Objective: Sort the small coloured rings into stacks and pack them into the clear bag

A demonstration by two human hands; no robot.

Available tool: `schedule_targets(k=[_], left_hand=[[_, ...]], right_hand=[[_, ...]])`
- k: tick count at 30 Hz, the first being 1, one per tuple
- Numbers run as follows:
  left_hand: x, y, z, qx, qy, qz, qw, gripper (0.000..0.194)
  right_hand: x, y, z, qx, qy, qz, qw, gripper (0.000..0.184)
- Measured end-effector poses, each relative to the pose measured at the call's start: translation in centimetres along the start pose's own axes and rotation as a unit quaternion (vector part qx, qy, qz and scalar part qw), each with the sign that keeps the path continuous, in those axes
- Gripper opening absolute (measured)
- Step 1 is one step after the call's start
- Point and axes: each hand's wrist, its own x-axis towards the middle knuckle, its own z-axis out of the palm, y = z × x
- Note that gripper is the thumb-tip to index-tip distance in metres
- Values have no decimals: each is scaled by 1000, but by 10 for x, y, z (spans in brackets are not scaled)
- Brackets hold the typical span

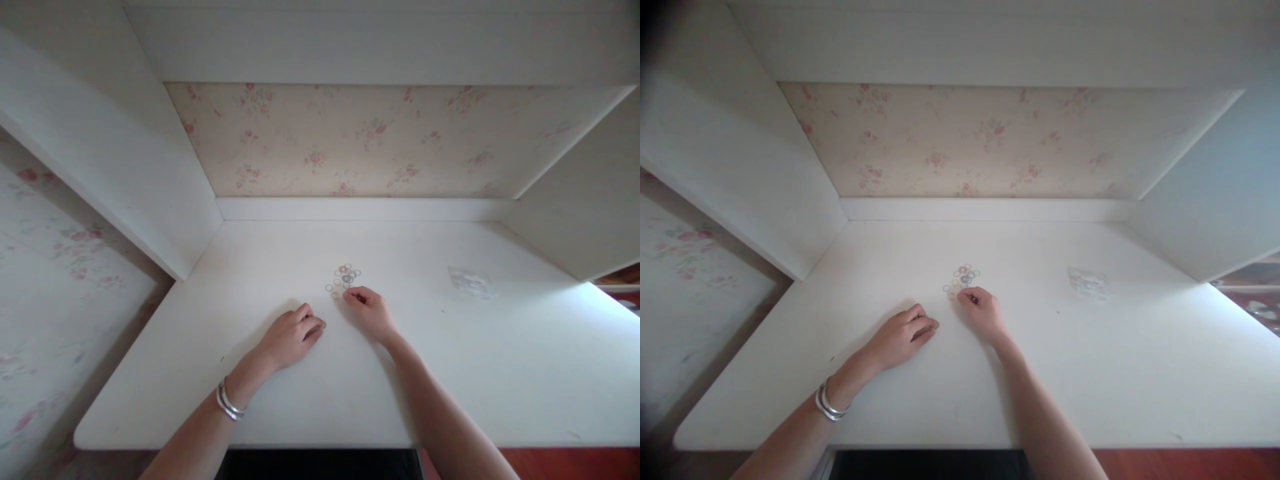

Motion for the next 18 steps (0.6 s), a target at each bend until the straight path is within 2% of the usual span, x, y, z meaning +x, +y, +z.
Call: schedule_targets(k=[4,7,13,18], left_hand=[[2,1,5,12,12,-9,1000,26],[4,1,7,13,19,-15,1000,27],[4,0,9,14,30,-3,999,28],[3,-1,13,29,39,24,999,28]], right_hand=[[-1,0,1,-21,-6,-12,1000,28],[-3,2,4,-84,-4,-46,995,27],[-10,2,10,-247,-41,-147,957,29],[-11,1,10,-265,-49,-151,951,24]])
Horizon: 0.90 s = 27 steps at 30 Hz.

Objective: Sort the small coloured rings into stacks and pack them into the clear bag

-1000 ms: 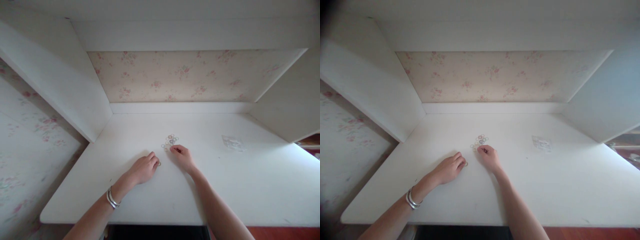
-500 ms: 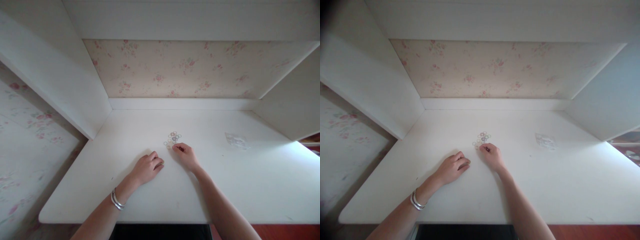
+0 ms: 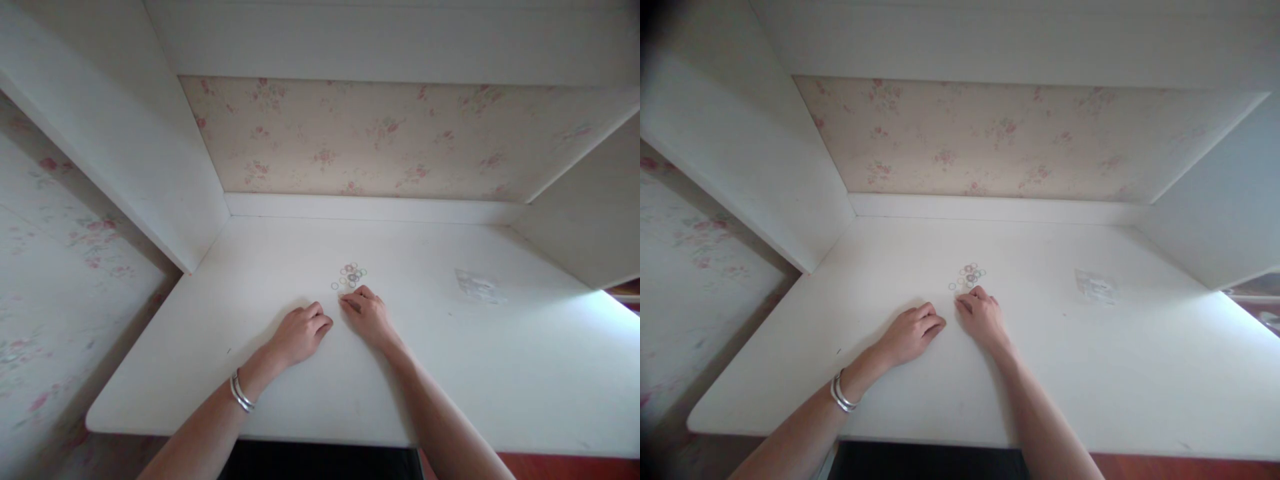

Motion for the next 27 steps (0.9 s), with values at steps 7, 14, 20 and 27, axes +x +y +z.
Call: schedule_targets(k=[7,14,20,27], left_hand=[[0,2,-2,-13,3,3,1000,26],[-2,-6,-8,-132,37,-44,990,19],[0,-17,-2,-206,77,-97,971,28],[1,-17,0,-213,77,-106,968,26]], right_hand=[[0,-1,-1,-27,-11,-32,999,21],[-11,-9,-3,124,-34,-95,987,20],[-17,-19,-3,120,-80,-157,977,16],[-17,-22,-5,63,-93,-173,978,15]])
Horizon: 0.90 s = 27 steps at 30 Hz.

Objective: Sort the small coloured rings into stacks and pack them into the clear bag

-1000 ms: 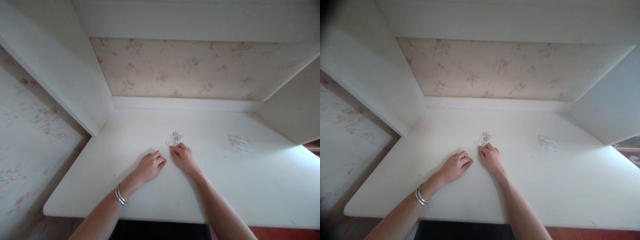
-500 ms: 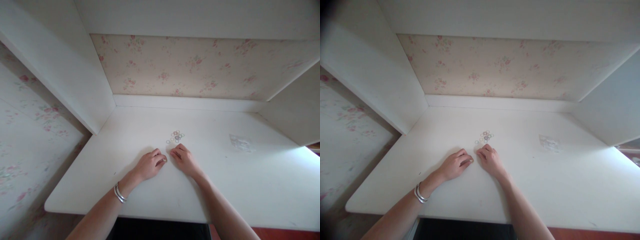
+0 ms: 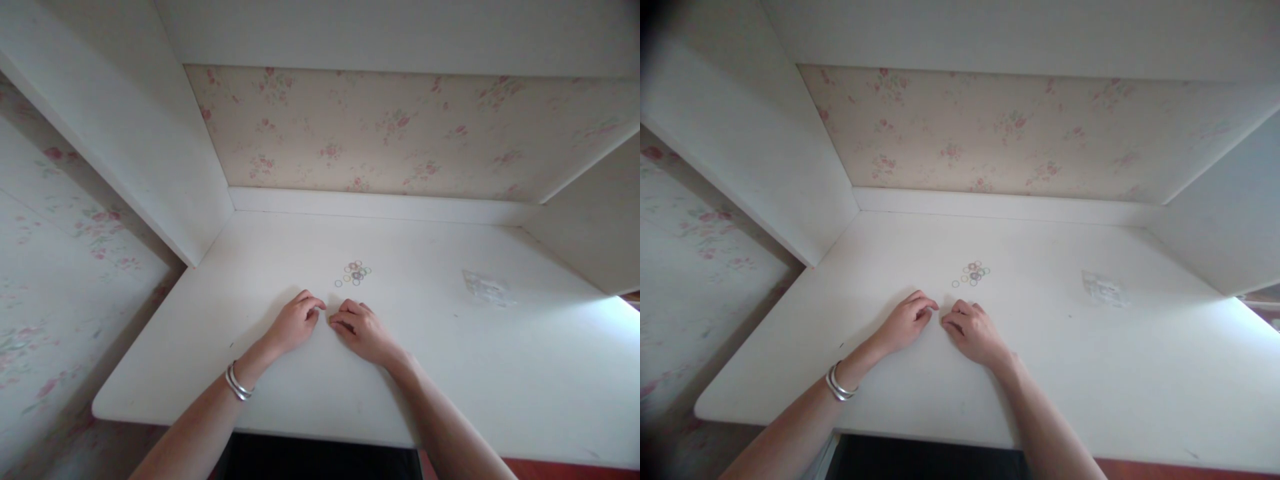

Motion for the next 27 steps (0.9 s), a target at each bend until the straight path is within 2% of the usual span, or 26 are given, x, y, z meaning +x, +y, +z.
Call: schedule_targets(k=[19,27], left_hand=[[1,4,0,2,-6,-4,1000,21],[1,3,1,-14,-1,-9,1000,19]], right_hand=[[0,-3,0,-26,9,-4,1000,16],[-1,-4,-2,16,32,8,999,17]])
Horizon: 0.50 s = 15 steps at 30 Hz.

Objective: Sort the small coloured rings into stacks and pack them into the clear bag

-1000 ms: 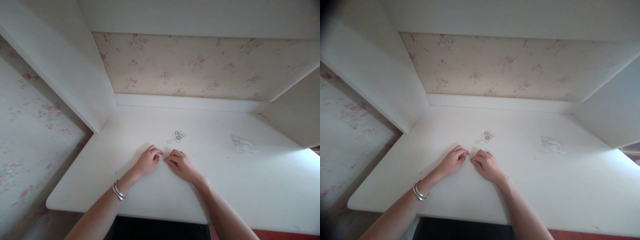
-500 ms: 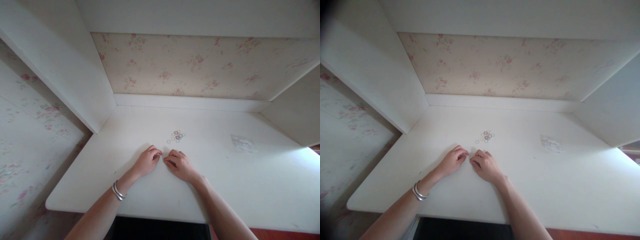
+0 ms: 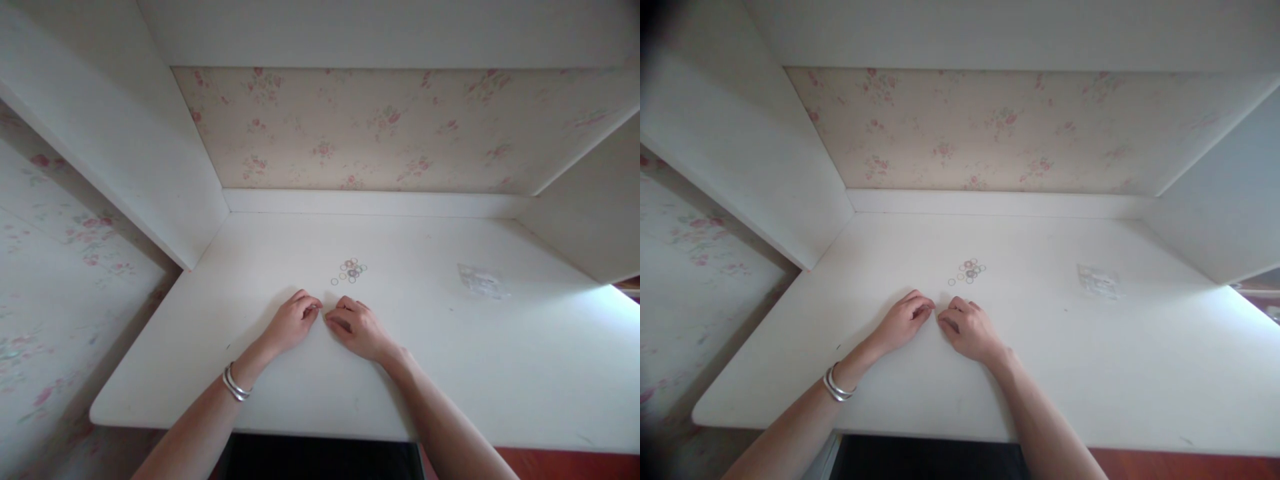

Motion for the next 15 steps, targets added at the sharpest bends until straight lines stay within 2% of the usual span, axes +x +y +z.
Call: schedule_targets(k=[3,7,10,13,15], left_hand=[[3,-2,0,4,6,-6,1000,17],[18,0,0,29,13,-18,999,18],[37,6,5,58,8,-14,998,20],[58,13,15,113,0,-7,994,21],[71,17,23,159,-7,-5,987,21]], right_hand=[[0,-2,-1,29,43,31,998,19],[3,1,-4,64,157,115,979,26],[6,11,-8,113,237,200,944,32],[8,25,-12,183,286,284,897,39],[9,34,-16,223,310,313,870,42]])
